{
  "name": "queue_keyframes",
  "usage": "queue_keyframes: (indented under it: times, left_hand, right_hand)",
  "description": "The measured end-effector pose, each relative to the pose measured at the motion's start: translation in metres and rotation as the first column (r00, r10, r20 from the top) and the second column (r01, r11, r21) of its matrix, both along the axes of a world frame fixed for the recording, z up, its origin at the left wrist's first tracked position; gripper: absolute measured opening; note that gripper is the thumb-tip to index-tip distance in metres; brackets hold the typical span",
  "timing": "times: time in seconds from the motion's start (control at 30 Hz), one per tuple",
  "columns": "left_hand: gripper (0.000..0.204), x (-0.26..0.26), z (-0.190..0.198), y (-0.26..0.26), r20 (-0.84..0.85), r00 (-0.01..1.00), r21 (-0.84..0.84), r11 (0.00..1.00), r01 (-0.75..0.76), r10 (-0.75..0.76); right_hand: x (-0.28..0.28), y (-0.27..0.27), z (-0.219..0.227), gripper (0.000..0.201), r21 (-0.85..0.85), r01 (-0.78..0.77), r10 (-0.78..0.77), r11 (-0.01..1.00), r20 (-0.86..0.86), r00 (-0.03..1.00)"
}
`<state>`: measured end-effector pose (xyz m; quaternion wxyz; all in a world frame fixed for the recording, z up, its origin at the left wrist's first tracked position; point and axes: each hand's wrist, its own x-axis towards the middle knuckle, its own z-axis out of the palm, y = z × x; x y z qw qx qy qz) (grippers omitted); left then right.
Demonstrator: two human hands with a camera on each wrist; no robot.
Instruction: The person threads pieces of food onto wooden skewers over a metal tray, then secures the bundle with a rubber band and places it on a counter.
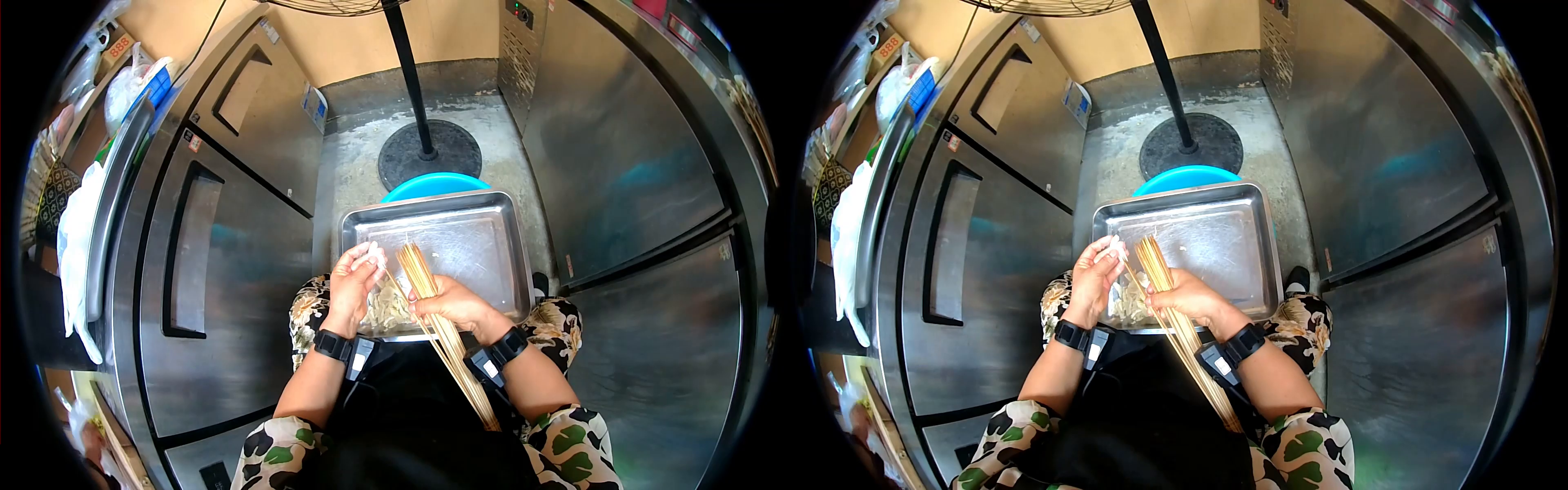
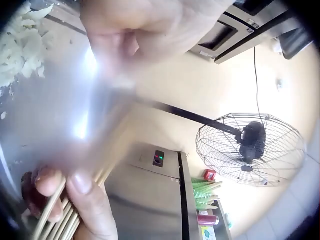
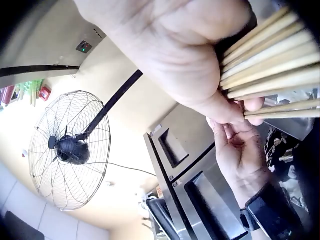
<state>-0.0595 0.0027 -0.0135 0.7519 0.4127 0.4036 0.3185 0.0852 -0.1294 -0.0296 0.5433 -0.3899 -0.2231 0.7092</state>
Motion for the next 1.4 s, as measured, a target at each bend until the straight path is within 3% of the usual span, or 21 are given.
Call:
queue_keyframes:
  times: [0.37, 0.67, 0.77, 0.97, 1.13, 1.4]
  left_hand:
    - [0.027, 0.002, 0.008, -0.006, 0.039, 0.999, 0.024, 0.999, 0.023, -0.023]
    - [0.023, 0.001, 0.008, -0.025, -0.090, 0.991, 0.341, 0.932, 0.126, -0.101]
    - [0.023, 0.003, 0.009, -0.026, -0.059, 0.997, 0.362, 0.930, 0.062, -0.043]
    - [0.025, 0.007, 0.011, -0.021, -0.046, 0.999, 0.310, 0.951, 0.004, 0.011]
    - [0.022, 0.004, 0.017, -0.016, -0.058, 0.994, 0.028, 0.995, 0.095, -0.093]
    - [0.022, -0.007, 0.015, -0.008, 0.002, 0.971, -0.256, 0.939, 0.231, -0.238]
  right_hand:
    - [0.000, 0.000, 0.005, 0.019, -0.030, 0.008, -0.007, 1.000, 0.018, 1.000]
    - [0.001, 0.000, 0.004, 0.018, -0.020, 0.001, -0.001, 1.000, 0.033, 0.999]
    - [0.000, 0.000, 0.002, 0.019, -0.011, 0.006, -0.006, 1.000, 0.033, 0.999]
    - [0.001, -0.001, 0.007, 0.019, 0.001, -0.015, 0.015, 1.000, 0.010, 1.000]
    - [0.002, -0.002, 0.005, 0.020, 0.014, -0.014, 0.014, 1.000, 0.019, 1.000]
    - [0.000, -0.002, 0.007, 0.019, 0.021, -0.003, 0.002, 1.000, 0.046, 0.999]
